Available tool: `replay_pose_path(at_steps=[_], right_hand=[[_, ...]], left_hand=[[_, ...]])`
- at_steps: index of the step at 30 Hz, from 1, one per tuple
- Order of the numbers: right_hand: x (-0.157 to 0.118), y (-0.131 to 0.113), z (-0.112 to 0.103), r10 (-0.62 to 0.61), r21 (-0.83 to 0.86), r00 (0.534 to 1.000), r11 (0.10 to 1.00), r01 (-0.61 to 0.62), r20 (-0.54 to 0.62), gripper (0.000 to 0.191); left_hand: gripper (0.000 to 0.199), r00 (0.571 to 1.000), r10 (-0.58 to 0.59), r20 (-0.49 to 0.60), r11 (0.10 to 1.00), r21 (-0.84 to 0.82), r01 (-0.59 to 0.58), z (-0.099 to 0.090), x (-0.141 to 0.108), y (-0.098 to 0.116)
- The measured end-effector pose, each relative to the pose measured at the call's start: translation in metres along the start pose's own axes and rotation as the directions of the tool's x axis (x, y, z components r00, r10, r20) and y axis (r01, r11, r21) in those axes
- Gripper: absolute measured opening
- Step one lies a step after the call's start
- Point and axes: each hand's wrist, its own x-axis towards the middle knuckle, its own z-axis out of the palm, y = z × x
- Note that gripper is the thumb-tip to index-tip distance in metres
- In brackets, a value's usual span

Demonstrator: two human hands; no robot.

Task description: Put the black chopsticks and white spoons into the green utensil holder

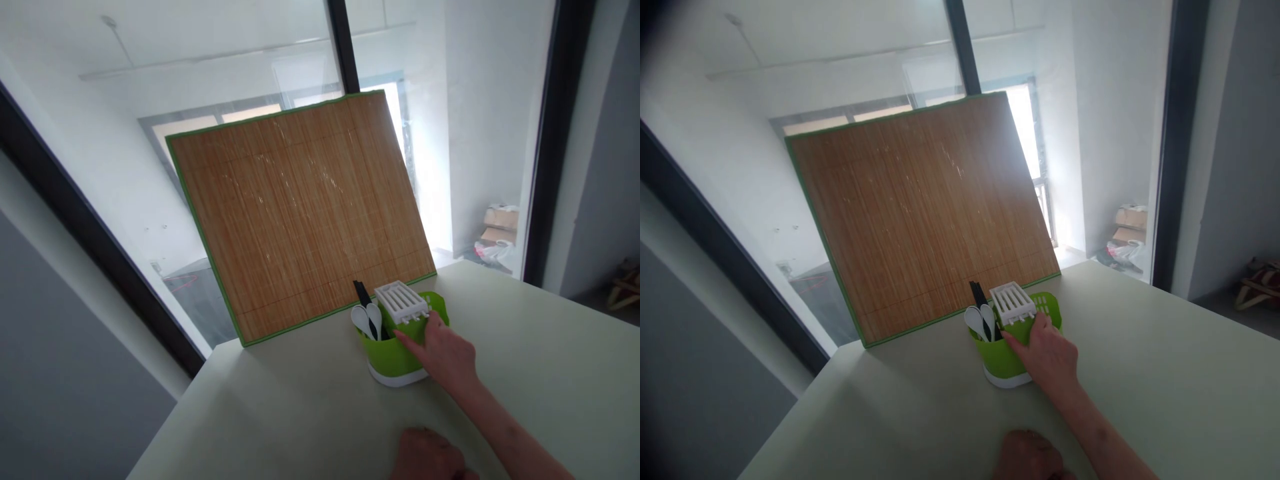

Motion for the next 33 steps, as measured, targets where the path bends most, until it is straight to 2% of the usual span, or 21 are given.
replay_pose_path(at_steps=[7, 9, 11, 13, 14, 17, 18, 19, 20, 21, 24, 27, 30, 33], right_hand=[[-0.016, 0.023, 0.025, -0.200, 0.145, 0.979, 0.969, 0.203, -0.030, 0.052], [-0.018, 0.032, 0.032, -0.262, 0.168, 0.963, 0.949, 0.268, -0.056, 0.052], [-0.019, 0.040, 0.037, -0.307, 0.189, 0.949, 0.930, 0.316, -0.077, 0.052], [-0.020, 0.048, 0.041, -0.343, 0.219, 0.934, 0.908, 0.356, -0.096, 0.050], [-0.021, 0.051, 0.043, -0.360, 0.238, 0.927, 0.896, 0.375, -0.108, 0.048], [-0.024, 0.056, 0.049, -0.392, 0.293, 0.906, 0.858, 0.423, -0.160, 0.043], [-0.025, 0.057, 0.051, -0.390, 0.301, 0.904, 0.853, 0.427, -0.177, 0.043], [-0.026, 0.057, 0.052, -0.387, 0.306, 0.902, 0.850, 0.429, -0.192, 0.043], [-0.026, 0.057, 0.052, -0.384, 0.308, 0.900, 0.848, 0.432, -0.204, 0.043], [-0.027, 0.056, 0.052, -0.382, 0.309, 0.899, 0.847, 0.433, -0.215, 0.042], [-0.027, 0.057, 0.048, -0.369, 0.311, 0.899, 0.847, 0.430, -0.237, 0.035], [-0.029, 0.059, 0.044, -0.334, 0.355, 0.915, 0.846, 0.397, -0.227, 0.025], [-0.034, 0.057, 0.045, -0.358, 0.440, 0.919, 0.807, 0.393, -0.165, 0.022], [-0.044, 0.049, 0.049, -0.480, 0.520, 0.876, 0.735, 0.435, -0.055, 0.023]], left_hand=[[0.027, 0.997, 0.046, -0.062, 0.996, -0.071, -0.051, 0.000, -0.005, -0.002], [0.028, 0.990, 0.045, -0.137, 0.992, -0.111, -0.060, -0.003, -0.007, -0.005], [0.027, 0.955, -0.013, -0.298, 0.985, -0.167, -0.039, -0.017, -0.009, -0.009], [0.022, 0.856, -0.154, -0.494, 0.968, -0.249, 0.030, -0.043, -0.011, -0.018], [0.018, 0.780, -0.244, -0.576, 0.952, -0.298, 0.078, -0.060, -0.012, -0.024], [0.012, 0.550, -0.490, -0.676, 0.870, -0.419, 0.261, -0.115, -0.007, -0.051], [0.019, 0.497, -0.525, -0.691, 0.851, -0.428, 0.304, -0.132, -0.004, -0.062], [0.026, 0.477, -0.536, -0.696, 0.843, -0.416, 0.341, -0.146, 0.001, -0.073], [0.030, 0.489, -0.537, -0.687, 0.841, -0.387, 0.379, -0.158, 0.005, -0.084], [0.033, 0.523, -0.530, -0.668, 0.843, -0.344, 0.415, -0.168, 0.010, -0.094], [0.034, 0.670, -0.473, -0.573, 0.866, -0.160, 0.475, -0.186, 0.025, -0.114], [0.038, 0.799, -0.391, -0.456, 0.896, 0.007, 0.443, -0.191, 0.039, -0.123], [0.038, 0.878, -0.323, -0.352, 0.904, 0.160, 0.397, -0.192, 0.050, -0.126], [0.032, 0.928, -0.255, -0.273, 0.896, 0.294, 0.333, -0.192, 0.055, -0.129]])
